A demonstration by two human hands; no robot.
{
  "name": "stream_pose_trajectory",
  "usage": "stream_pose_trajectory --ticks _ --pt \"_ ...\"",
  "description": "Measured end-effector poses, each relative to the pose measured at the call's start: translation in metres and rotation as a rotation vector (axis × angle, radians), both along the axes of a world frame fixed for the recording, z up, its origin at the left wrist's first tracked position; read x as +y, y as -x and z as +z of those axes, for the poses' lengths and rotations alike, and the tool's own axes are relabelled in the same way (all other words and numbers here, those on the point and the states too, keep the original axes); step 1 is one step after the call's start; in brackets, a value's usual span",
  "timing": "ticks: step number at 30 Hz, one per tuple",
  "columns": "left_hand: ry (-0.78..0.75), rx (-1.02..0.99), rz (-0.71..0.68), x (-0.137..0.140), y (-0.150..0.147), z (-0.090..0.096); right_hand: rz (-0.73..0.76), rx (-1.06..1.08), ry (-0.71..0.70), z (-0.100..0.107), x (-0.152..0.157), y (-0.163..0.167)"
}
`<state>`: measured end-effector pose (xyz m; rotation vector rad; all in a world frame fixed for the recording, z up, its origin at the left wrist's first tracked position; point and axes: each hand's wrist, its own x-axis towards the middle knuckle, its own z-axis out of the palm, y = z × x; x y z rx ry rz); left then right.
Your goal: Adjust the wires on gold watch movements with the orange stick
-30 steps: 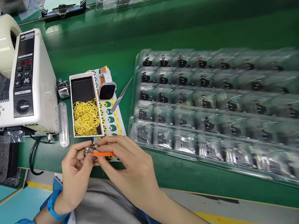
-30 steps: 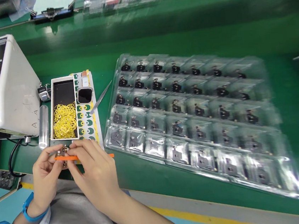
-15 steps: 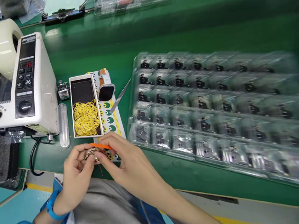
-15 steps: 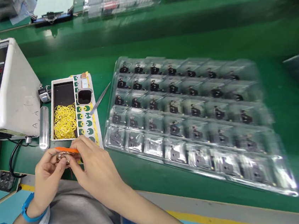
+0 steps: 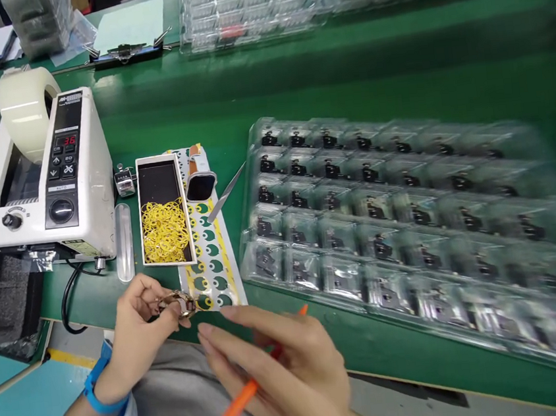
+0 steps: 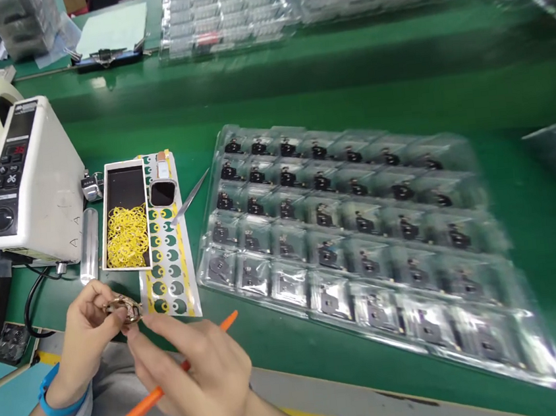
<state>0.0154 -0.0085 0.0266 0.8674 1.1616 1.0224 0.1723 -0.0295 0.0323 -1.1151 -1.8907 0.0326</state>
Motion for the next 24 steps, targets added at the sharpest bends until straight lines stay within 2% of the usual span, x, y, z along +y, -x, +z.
stream_pose_trajectory --ticks 2,6,14,24 --pt "0.04 -0.07 -0.019 -0.002 -0.002 0.001 -0.001 -0.057 -0.036 -0.006 0.002 0.002" --pt "0.044 -0.105 -0.037 -0.01 -0.003 0.002 0.04 -0.025 -0.006 -0.016 0.011 0.006" --pt "-0.132 0.072 -0.068 -0.02 -0.003 -0.002 0.114 -0.014 -0.084 -0.022 0.015 0.004" --pt "-0.166 0.113 -0.064 -0.02 -0.004 0.001 0.21 -0.1 -0.137 -0.021 0.022 -0.005"
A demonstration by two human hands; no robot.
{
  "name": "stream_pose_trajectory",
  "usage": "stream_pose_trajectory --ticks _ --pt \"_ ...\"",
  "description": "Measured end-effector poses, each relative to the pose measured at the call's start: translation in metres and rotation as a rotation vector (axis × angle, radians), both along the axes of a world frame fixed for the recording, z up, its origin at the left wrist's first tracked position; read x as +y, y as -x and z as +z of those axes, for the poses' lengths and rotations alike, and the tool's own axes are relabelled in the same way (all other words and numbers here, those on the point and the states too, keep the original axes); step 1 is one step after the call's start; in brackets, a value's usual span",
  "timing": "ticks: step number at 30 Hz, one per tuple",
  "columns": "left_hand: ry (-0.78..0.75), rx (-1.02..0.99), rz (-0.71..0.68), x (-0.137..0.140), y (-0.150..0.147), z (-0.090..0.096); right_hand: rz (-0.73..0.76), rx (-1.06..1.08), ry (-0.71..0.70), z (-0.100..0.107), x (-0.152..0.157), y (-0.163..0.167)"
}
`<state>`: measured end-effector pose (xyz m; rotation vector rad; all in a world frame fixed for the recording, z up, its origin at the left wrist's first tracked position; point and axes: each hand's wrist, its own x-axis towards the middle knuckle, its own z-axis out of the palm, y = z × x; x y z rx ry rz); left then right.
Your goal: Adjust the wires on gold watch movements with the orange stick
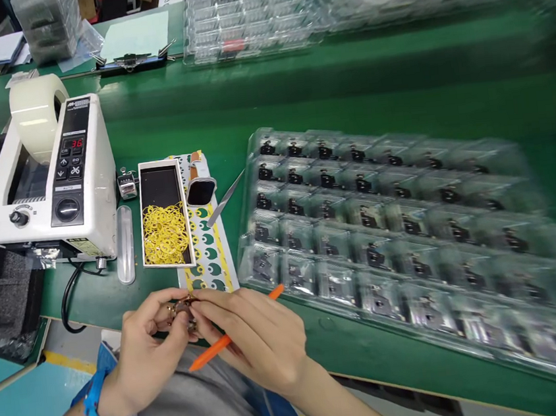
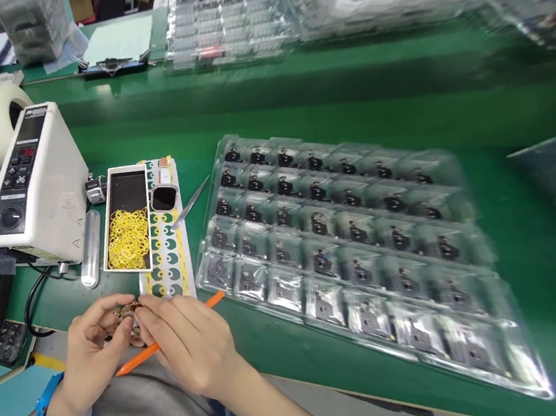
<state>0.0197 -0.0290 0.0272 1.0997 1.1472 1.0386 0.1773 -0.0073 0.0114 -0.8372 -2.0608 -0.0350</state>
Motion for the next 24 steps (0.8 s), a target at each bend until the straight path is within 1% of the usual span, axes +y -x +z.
stream_pose_trajectory --ticks 5,9,13,19,24 --pt "-0.048 0.087 -0.004 -0.001 0.001 0.0 -0.011 0.007 0.02 0.002 -0.001 0.002" --pt "-0.045 0.111 0.014 0.0 0.0 0.0 -0.042 0.062 0.051 0.0 -0.004 0.005" --pt "-0.034 0.07 0.054 0.0 -0.003 0.0 -0.053 0.08 0.042 -0.003 -0.006 0.007" --pt "-0.035 0.077 0.055 0.0 -0.002 -0.002 -0.07 0.082 0.015 -0.005 -0.005 0.009" --pt "-0.005 -0.017 0.064 0.003 -0.003 -0.002 -0.075 0.071 0.027 -0.004 -0.005 0.01"
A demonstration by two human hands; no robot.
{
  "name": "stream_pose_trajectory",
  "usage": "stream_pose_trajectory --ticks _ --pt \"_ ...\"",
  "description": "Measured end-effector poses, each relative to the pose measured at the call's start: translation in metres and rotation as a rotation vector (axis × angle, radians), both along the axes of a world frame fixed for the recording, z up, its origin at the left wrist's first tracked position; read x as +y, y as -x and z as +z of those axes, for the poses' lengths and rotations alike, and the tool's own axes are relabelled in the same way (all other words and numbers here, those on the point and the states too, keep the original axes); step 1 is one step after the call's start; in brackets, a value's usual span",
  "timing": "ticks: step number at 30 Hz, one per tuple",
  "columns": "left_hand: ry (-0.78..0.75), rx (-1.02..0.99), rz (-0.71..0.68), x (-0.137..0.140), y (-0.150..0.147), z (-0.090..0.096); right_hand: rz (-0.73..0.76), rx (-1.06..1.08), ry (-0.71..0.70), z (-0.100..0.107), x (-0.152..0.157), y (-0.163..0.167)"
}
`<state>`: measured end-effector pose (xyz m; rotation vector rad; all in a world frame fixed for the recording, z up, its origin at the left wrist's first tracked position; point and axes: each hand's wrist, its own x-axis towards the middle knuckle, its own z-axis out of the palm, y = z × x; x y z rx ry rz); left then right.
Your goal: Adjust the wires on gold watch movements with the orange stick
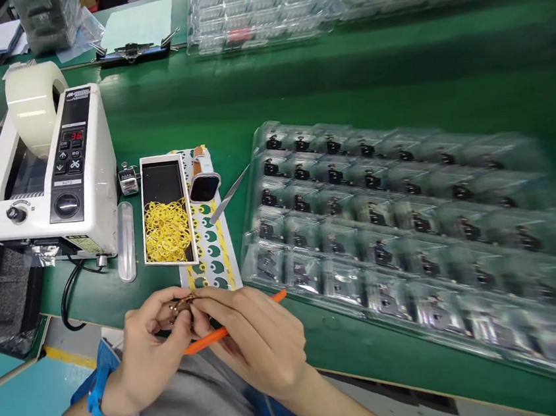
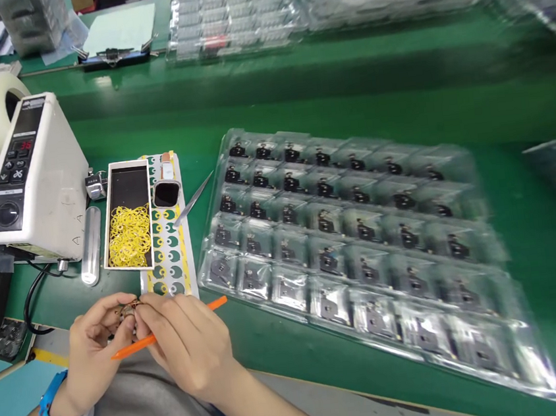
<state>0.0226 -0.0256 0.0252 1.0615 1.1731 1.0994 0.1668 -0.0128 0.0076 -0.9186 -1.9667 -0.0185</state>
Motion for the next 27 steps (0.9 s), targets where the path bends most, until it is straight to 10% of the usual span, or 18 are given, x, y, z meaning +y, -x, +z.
stream_pose_trajectory --ticks 27 --pt "-0.103 -0.052 0.001 -0.009 -0.001 0.0 0.03 -0.03 -0.019 0.011 -0.002 -0.006"
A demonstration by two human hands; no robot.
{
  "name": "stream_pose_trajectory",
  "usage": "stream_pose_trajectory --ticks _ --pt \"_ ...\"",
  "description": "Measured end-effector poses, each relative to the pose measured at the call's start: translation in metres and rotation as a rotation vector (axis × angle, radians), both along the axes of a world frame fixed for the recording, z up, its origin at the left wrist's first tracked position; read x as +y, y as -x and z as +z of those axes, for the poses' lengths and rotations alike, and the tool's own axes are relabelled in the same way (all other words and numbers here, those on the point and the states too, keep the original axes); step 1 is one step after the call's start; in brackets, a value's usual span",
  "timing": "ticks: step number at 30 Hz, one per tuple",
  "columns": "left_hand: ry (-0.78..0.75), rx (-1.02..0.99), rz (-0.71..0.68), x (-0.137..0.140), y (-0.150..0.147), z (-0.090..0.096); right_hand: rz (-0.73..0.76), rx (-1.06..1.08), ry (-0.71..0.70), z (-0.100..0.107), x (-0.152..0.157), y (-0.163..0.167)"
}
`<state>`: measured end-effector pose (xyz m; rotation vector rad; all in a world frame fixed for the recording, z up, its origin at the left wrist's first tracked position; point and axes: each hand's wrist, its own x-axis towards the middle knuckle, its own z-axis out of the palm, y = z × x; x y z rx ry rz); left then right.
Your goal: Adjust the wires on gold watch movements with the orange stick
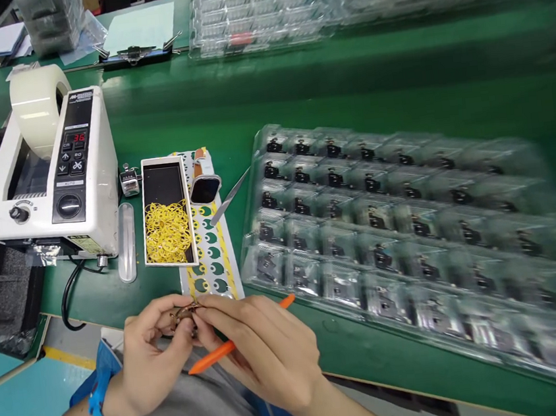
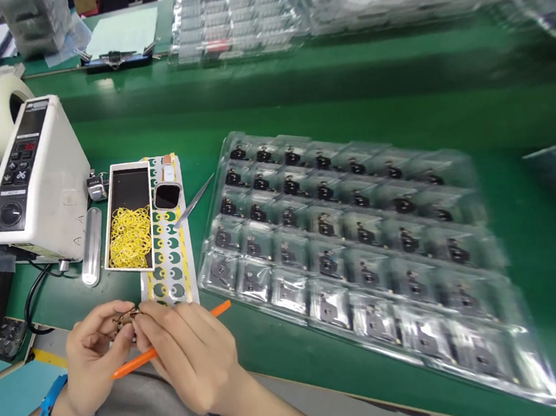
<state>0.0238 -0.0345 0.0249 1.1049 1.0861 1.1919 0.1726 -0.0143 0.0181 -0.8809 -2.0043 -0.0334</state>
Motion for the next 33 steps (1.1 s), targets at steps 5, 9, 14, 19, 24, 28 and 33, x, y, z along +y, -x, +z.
stream_pose_trajectory --ticks 5,9,14,19,24,28,33 --pt "-0.022 -0.046 0.001 -0.002 -0.002 -0.002 -0.006 0.012 0.008 -0.001 -0.004 0.0" --pt "-0.035 -0.05 -0.018 0.0 -0.001 -0.001 0.004 0.0 0.015 -0.001 -0.004 -0.004" --pt "-0.021 0.003 -0.029 0.001 0.001 0.001 0.065 -0.055 -0.003 -0.001 -0.001 -0.009" --pt "-0.1 0.147 -0.007 -0.001 0.0 0.002 0.044 -0.033 0.007 -0.001 -0.001 -0.009" --pt "-0.161 0.231 0.005 -0.003 0.0 0.001 -0.012 0.002 0.007 -0.001 -0.003 -0.004" --pt "-0.175 0.259 0.012 -0.003 0.001 -0.001 -0.015 -0.008 -0.008 -0.002 -0.005 -0.004" --pt "-0.143 0.254 0.005 -0.003 -0.001 0.0 -0.034 -0.001 -0.016 -0.004 -0.005 -0.004"
